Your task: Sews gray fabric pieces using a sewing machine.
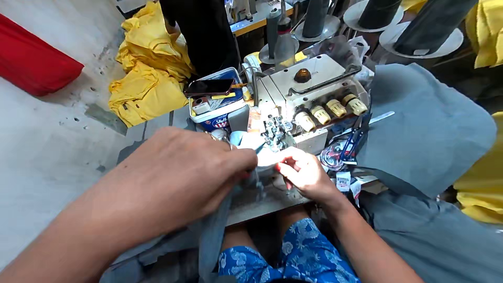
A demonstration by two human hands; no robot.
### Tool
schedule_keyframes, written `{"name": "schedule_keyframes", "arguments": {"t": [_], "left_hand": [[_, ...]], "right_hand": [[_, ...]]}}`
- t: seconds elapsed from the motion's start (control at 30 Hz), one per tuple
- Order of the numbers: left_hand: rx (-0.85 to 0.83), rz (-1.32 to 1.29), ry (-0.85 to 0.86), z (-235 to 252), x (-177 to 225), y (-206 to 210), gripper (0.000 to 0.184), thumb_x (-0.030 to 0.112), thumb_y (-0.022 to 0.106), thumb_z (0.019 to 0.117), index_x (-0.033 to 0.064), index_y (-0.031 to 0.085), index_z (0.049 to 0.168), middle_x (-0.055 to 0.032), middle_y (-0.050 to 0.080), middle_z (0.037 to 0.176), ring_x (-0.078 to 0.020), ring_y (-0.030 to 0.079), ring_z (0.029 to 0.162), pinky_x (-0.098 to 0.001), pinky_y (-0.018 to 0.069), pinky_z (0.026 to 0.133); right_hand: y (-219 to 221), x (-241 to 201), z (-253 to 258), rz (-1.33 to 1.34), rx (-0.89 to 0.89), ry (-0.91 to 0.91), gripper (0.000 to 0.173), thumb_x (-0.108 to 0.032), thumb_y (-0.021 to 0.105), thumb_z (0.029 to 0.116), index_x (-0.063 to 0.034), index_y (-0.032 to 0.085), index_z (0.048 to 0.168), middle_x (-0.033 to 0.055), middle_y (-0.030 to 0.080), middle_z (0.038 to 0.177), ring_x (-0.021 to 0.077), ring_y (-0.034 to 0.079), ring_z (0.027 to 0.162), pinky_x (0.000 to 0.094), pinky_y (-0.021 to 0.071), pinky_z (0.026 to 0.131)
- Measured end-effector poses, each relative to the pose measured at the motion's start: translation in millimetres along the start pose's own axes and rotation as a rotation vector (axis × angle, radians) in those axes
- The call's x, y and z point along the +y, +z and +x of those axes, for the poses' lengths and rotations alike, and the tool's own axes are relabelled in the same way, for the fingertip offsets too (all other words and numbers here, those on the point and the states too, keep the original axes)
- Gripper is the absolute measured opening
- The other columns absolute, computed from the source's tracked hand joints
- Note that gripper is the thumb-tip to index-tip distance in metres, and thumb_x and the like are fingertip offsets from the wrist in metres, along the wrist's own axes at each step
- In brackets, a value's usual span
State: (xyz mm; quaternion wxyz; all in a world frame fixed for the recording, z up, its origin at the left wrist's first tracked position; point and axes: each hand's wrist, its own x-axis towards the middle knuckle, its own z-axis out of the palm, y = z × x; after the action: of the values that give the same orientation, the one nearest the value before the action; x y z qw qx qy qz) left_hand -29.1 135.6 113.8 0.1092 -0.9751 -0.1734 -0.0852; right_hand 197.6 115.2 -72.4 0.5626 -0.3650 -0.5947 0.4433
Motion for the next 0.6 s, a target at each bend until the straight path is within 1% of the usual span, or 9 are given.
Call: {"name": "schedule_keyframes", "arguments": {"t": [0.03,0.1,0.17,0.23,0.3,0.33,0.43,0.53,0.6], "left_hand": [[-0.006,0.037,-0.030,1.4,-6.1,5.3,0.025,0.035,0.053,0.0974,0.0195,0.073,0.093,0.0060,0.060,0.064,-0.0105,0.058,0.054,-0.0302,0.0404,0.045],[-0.065,0.089,-0.116,2.7,-18.3,20.2,0.030,0.042,0.059,0.0900,0.0159,0.069,0.079,0.0012,0.056,0.059,-0.0179,0.059,0.051,-0.0375,0.0412,0.042],[-0.147,0.090,-0.204,5.1,-26.2,31.6,0.036,0.046,0.068,0.0853,0.0150,0.064,0.068,-0.0002,0.053,0.057,-0.0196,0.057,0.050,-0.0395,0.0406,0.042],[-0.137,0.067,-0.197,7.9,-27.7,37.2,0.037,0.046,0.069,0.0844,0.0159,0.059,0.064,0.0013,0.050,0.056,-0.0173,0.055,0.048,-0.0372,0.0386,0.042],[-0.077,0.031,-0.139,10.4,-23.3,36.9,0.036,0.047,0.063,0.0875,0.0192,0.058,0.065,0.0055,0.046,0.056,-0.0111,0.050,0.048,-0.0312,0.0353,0.043],[-0.054,0.023,-0.114,11.6,-19.9,36.1,0.036,0.047,0.060,0.0892,0.0199,0.059,0.066,0.0063,0.046,0.057,-0.0097,0.050,0.049,-0.0298,0.0353,0.043],[-0.024,0.011,-0.096,14.7,-14.5,41.6,0.034,0.045,0.060,0.0900,0.0193,0.062,0.067,0.0056,0.049,0.056,-0.0110,0.054,0.050,-0.0304,0.0373,0.043],[-0.014,0.005,-0.103,17.0,-14.0,53.2,0.036,0.044,0.061,0.0894,0.0184,0.062,0.064,0.0043,0.047,0.053,-0.0131,0.053,0.048,-0.0322,0.0362,0.043],[-0.034,-0.003,-0.105,19.4,-12.5,61.7,0.040,0.045,0.060,0.0916,0.0180,0.061,0.063,0.0038,0.047,0.053,-0.0141,0.053,0.048,-0.0334,0.0364,0.043]], "right_hand": [[-2.1,1.1,-7.8,0.016,0.004,0.047,0.010,-0.006,0.059,0.0971,-0.0035,0.062,0.106,-0.0090,0.066,0.083,-0.0082,0.054,0.057,0.0091,0.0467,0.050],[-4.5,8.5,-22.6,0.037,0.026,0.107,0.024,-0.007,0.059,0.0976,0.0010,0.060,0.120,-0.0087,0.067,0.088,-0.0086,0.052,0.057,0.0090,0.0450,0.050],[-5.6,16.6,-31.4,0.059,0.030,0.111,0.028,-0.006,0.058,0.0984,0.0052,0.060,0.125,-0.0066,0.068,0.095,-0.0095,0.051,0.058,0.0084,0.0450,0.051],[-5.1,20.1,-35.4,0.051,0.023,0.053,0.024,-0.006,0.060,0.0980,0.0060,0.064,0.119,-0.0037,0.069,0.100,-0.0108,0.053,0.061,0.0072,0.0469,0.054],[-3.1,17.2,-39.1,0.030,0.034,0.001,0.019,-0.006,0.062,0.0970,0.0053,0.068,0.111,-0.0032,0.068,0.097,-0.0109,0.054,0.063,0.0069,0.0479,0.056],[-1.9,16.2,-41.2,0.017,0.043,-0.018,0.017,-0.006,0.062,0.0964,0.0045,0.068,0.107,-0.0035,0.066,0.095,-0.0108,0.053,0.063,0.0069,0.0480,0.056],[0.2,20.9,-44.6,-0.001,0.065,-0.051,0.012,-0.007,0.063,0.0961,0.0020,0.069,0.100,-0.0038,0.065,0.090,-0.0099,0.054,0.062,0.0073,0.0487,0.056],[1.6,24.0,-41.6,0.009,0.080,-0.032,0.009,-0.008,0.064,0.0964,-0.0005,0.068,0.096,-0.0059,0.063,0.087,-0.0101,0.052,0.060,0.0070,0.0476,0.054],[3.1,23.8,-37.8,0.019,0.080,-0.014,0.008,-0.008,0.063,0.0964,-0.0008,0.068,0.096,-0.0062,0.064,0.087,-0.0102,0.052,0.059,0.0071,0.0473,0.053]]}}
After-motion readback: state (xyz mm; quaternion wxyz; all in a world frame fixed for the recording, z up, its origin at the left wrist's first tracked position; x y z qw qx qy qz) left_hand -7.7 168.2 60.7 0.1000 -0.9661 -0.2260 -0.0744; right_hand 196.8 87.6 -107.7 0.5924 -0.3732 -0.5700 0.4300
